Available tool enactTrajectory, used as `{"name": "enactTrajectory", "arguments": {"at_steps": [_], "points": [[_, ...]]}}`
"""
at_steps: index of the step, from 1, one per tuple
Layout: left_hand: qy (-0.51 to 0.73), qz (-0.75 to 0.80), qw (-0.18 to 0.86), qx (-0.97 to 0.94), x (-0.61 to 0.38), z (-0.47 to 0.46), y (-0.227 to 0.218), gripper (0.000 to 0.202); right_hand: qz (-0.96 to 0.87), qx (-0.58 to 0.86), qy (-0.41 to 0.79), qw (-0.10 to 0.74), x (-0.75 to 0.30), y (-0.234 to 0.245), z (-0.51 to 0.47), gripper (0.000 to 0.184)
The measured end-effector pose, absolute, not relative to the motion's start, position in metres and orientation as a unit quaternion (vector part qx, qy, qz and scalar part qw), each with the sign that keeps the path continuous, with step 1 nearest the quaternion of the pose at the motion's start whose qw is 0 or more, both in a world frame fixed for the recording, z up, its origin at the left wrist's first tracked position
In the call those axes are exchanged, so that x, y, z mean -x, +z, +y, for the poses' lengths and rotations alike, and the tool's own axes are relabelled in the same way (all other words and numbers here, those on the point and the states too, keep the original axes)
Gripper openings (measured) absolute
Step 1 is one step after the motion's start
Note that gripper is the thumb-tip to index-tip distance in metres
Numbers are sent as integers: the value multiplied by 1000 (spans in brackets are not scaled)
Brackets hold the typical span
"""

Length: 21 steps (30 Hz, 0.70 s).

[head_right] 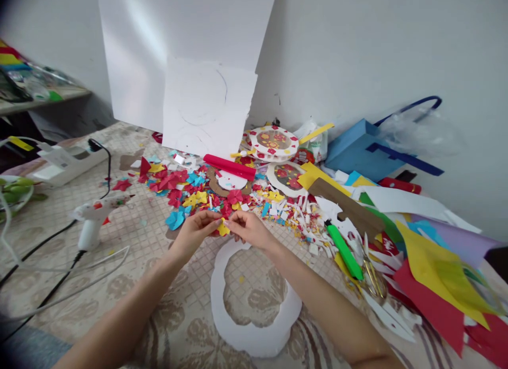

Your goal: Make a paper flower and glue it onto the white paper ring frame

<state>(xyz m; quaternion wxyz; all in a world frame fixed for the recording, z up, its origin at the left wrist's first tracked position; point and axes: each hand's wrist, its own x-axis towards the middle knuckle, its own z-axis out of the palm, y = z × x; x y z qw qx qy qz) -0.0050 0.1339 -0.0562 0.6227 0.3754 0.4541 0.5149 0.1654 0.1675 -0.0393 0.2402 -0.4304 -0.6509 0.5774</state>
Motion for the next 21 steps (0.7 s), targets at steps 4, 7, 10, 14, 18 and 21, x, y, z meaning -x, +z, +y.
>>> {"name": "enactTrajectory", "arguments": {"at_steps": [4, 7, 10, 14, 18, 21], "points": [[510, 455, 617, -391, 5, 134, -56, 35, -655, 441, 570, 226, -165, -39, 169, 30], [508, 454, 614, -398, 5, 134, -58, 34, -658, 433, 574, 225, -167, -40, 170, 27], [501, 449, 615, -412, 5, 134, -59, 35, -667, 416, 577, 222, -169, -42, 171, 28], [503, 462, 612, -398, 4, 134, -57, 37, -660, 424, 570, 245, -169, -47, 172, 32], [506, 468, 615, -383, 3, 133, -55, 41, -618, 436, 581, 300, -166, -51, 171, 35], [507, 463, 621, -377, 3, 133, -57, 45, -593, 440, 593, 319, -164, -50, 169, 36]]}}
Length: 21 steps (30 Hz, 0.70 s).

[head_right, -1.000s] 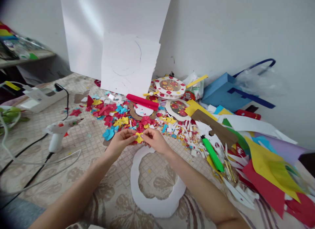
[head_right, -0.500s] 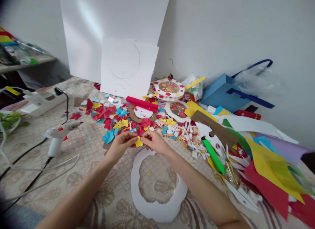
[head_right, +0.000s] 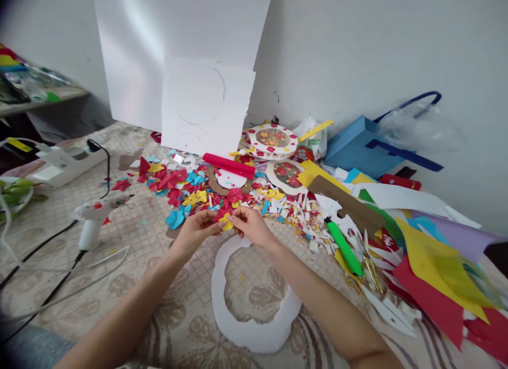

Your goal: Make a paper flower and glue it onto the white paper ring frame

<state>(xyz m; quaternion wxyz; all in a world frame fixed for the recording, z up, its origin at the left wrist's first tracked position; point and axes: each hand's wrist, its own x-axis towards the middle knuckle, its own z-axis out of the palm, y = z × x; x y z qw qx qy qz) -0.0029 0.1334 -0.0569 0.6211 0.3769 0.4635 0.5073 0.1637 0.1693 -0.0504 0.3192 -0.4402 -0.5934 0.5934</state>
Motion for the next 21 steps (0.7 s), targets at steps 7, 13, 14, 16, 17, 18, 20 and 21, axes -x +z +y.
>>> {"name": "enactTrajectory", "arguments": {"at_steps": [7, 13, 14, 16, 17, 18, 20, 21], "points": [[506, 468, 605, -398, 4, 133, -58, 37, -611, 415, 618, 270, -163, -46, 166, 35], [489, 470, 602, -421, 3, 133, -55, 37, -608, 425, 608, 283, -161, -44, 167, 37], [491, 472, 600, -420, 3, 133, -54, 38, -607, 428, 605, 288, -161, -44, 168, 37], [493, 476, 597, -418, 2, 132, -53, 38, -603, 435, 600, 297, -160, -44, 169, 38], [491, 477, 598, -418, 3, 132, -52, 38, -601, 436, 599, 300, -160, -44, 170, 38], [488, 478, 598, -419, 3, 132, -51, 38, -600, 437, 598, 303, -160, -44, 170, 38], [487, 479, 599, -418, 3, 131, -49, 39, -600, 439, 595, 305, -159, -45, 171, 39], [488, 479, 601, -414, 3, 131, -48, 41, -600, 440, 594, 305, -159, -45, 171, 39]]}}
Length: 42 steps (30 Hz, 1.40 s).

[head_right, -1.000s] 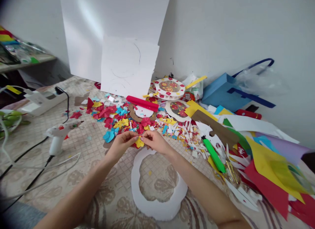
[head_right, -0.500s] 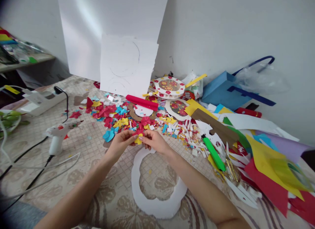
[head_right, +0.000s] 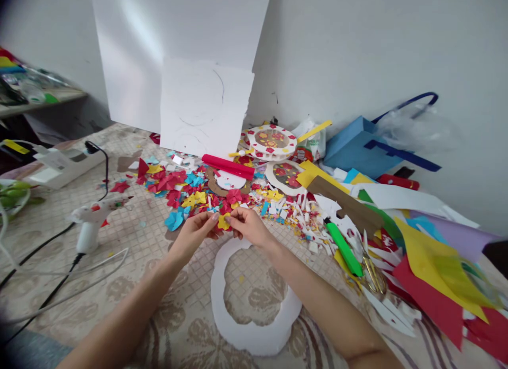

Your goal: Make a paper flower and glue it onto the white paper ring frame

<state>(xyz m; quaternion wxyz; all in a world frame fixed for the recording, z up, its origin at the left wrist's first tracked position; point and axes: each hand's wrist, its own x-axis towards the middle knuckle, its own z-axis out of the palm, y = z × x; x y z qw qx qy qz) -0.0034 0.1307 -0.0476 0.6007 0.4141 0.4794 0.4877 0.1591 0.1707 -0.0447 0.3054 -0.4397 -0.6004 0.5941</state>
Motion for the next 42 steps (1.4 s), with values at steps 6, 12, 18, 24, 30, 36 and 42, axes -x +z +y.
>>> {"name": "enactTrajectory", "arguments": {"at_steps": [6, 12, 18, 24, 30, 36, 42], "points": [[466, 481, 614, -419, 4, 130, -48, 40, -599, 437, 596, 308, -158, -43, 170, 38], [471, 466, 616, -426, 5, 131, -54, 37, -597, 410, 624, 294, -163, -40, 171, 37], [471, 467, 615, -427, 6, 131, -54, 34, -596, 397, 619, 321, -166, -38, 171, 31], [448, 475, 611, -448, 9, 132, -56, 34, -635, 383, 590, 319, -166, -40, 167, 26], [423, 488, 632, -428, 24, 114, -63, 33, -669, 373, 577, 282, -163, -42, 158, 24], [434, 505, 631, -397, 37, 94, -59, 33, -675, 358, 592, 256, -148, -44, 151, 21], [435, 526, 597, -421, 38, 88, -60, 32, -706, 368, 548, 257, -136, -43, 145, 21]]}}
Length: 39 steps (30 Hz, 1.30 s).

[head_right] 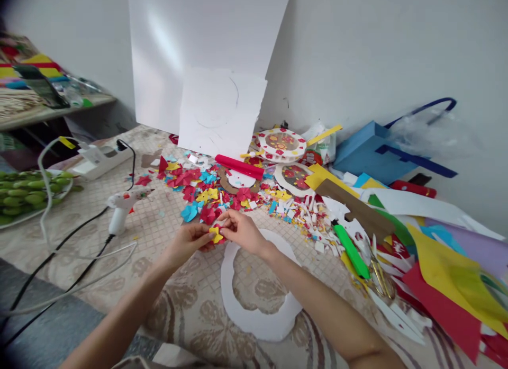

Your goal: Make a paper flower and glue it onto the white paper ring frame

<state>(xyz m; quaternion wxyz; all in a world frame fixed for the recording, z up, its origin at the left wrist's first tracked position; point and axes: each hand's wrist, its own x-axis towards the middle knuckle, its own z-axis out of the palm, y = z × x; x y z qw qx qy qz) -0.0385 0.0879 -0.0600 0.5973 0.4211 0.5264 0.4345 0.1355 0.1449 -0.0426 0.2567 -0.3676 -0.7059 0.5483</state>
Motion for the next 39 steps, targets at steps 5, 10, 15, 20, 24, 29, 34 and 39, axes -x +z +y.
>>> {"name": "enactTrajectory", "arguments": {"at_steps": [5, 10, 15, 20, 24, 29, 34, 39], "points": [[410, 537, 587, -445, 52, 78, -61, 30, -712, 368, 534, 268, -136, -46, 146, 22], [401, 532, 576, -474, 62, 70, -60, 25, -717, 372, 541, 232, -133, -54, 147, 22], [380, 523, 579, -496, 62, 69, -62, 25, -716, 352, 574, 184, -125, -53, 140, 16], [314, 559, 486, -593, 62, 59, -57, 29, -772, 405, 421, 249, -129, -46, 145, 15], [344, 596, 266, -675, 70, 48, -46, 28, -767, 418, 409, 262, -135, -44, 152, 11], [439, 692, -5, -572, 107, 46, -54, 38, -773, 415, 404, 258, -138, -44, 155, 5], [428, 744, -139, -494, 147, 53, -72, 78, -744, 419, 460, 245, -133, -46, 157, 7], [387, 792, -57, -470, 182, 74, -77, 62, -710, 409, 512, 258, -123, -43, 161, 10]]}}
